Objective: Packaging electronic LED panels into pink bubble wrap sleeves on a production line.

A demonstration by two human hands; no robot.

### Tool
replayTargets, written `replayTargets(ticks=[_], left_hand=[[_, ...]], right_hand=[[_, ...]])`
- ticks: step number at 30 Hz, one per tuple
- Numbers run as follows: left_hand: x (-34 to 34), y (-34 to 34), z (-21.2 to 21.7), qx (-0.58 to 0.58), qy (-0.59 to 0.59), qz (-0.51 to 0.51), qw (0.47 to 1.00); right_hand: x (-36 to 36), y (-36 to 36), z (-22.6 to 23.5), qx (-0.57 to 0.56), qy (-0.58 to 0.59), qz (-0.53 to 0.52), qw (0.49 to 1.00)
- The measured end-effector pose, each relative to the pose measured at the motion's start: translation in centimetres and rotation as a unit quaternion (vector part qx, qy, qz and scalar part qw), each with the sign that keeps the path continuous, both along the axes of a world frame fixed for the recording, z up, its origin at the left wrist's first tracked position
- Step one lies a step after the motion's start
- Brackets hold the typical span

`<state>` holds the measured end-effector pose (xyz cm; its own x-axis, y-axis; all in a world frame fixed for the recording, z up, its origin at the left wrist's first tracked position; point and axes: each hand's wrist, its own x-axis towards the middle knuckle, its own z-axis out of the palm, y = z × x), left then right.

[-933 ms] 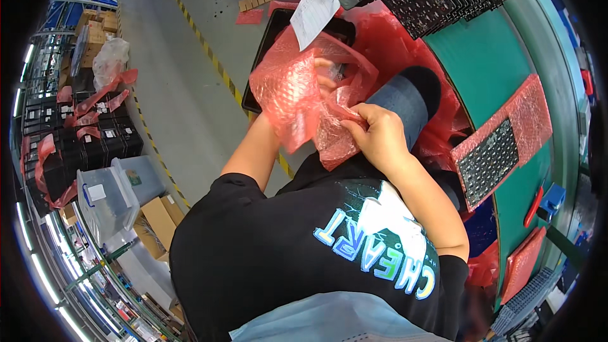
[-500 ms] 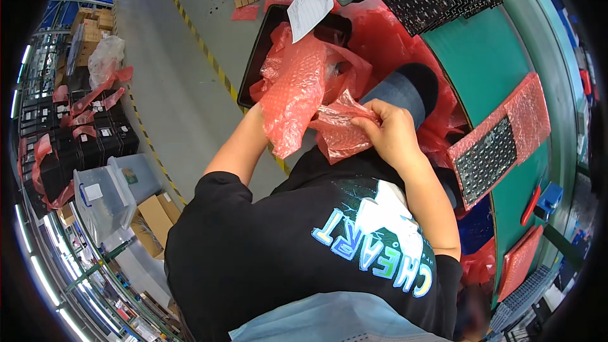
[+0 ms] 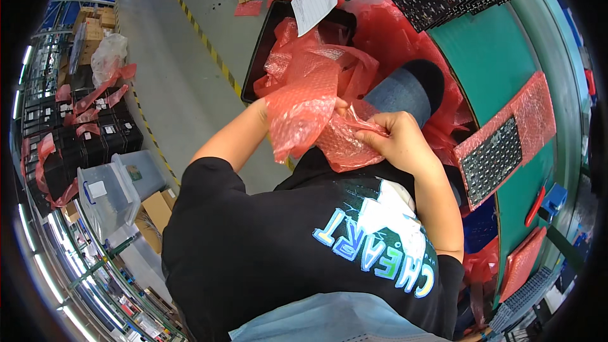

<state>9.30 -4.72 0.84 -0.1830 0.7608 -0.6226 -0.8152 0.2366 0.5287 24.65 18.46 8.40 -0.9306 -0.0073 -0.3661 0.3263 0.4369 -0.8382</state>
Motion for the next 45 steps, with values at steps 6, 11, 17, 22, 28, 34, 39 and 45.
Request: replayTargets(ticks=[6, 11, 17, 22, 28, 34, 39, 45], left_hand=[[2.5, 3.4, -1.1, 0.374, -0.099, 0.189, 0.903], [-5.6, -1.3, -4.2, 0.505, -0.242, 0.353, 0.749], [-4.6, -0.4, -3.1, 0.291, 0.083, 0.243, 0.922], [-0.4, 3.8, -0.2, 0.011, 0.454, -0.006, 0.891], [2.6, 11.4, 1.8, 0.305, 0.286, -0.082, 0.905], [4.2, 14.0, 1.8, 0.238, 0.335, -0.091, 0.907], [4.9, 16.0, 6.3, 0.121, 0.363, -0.143, 0.913], [7.1, 19.7, 9.3, 0.151, 0.410, -0.034, 0.899]], right_hand=[[0.6, 0.3, -1.1, -0.150, -0.056, -0.049, 0.986], [2.4, 0.4, -2.1, -0.169, -0.067, -0.099, 0.978], [2.6, 0.9, -4.0, -0.152, 0.102, -0.165, 0.969], [2.3, 1.1, -4.4, -0.186, 0.181, -0.157, 0.953], [2.3, 0.9, -4.0, -0.333, 0.154, -0.206, 0.907], [5.1, 2.0, -2.8, -0.362, 0.178, -0.360, 0.841], [8.6, 3.2, -0.3, -0.290, 0.184, -0.398, 0.851], [10.3, 4.8, 1.3, -0.305, 0.289, -0.457, 0.784]])
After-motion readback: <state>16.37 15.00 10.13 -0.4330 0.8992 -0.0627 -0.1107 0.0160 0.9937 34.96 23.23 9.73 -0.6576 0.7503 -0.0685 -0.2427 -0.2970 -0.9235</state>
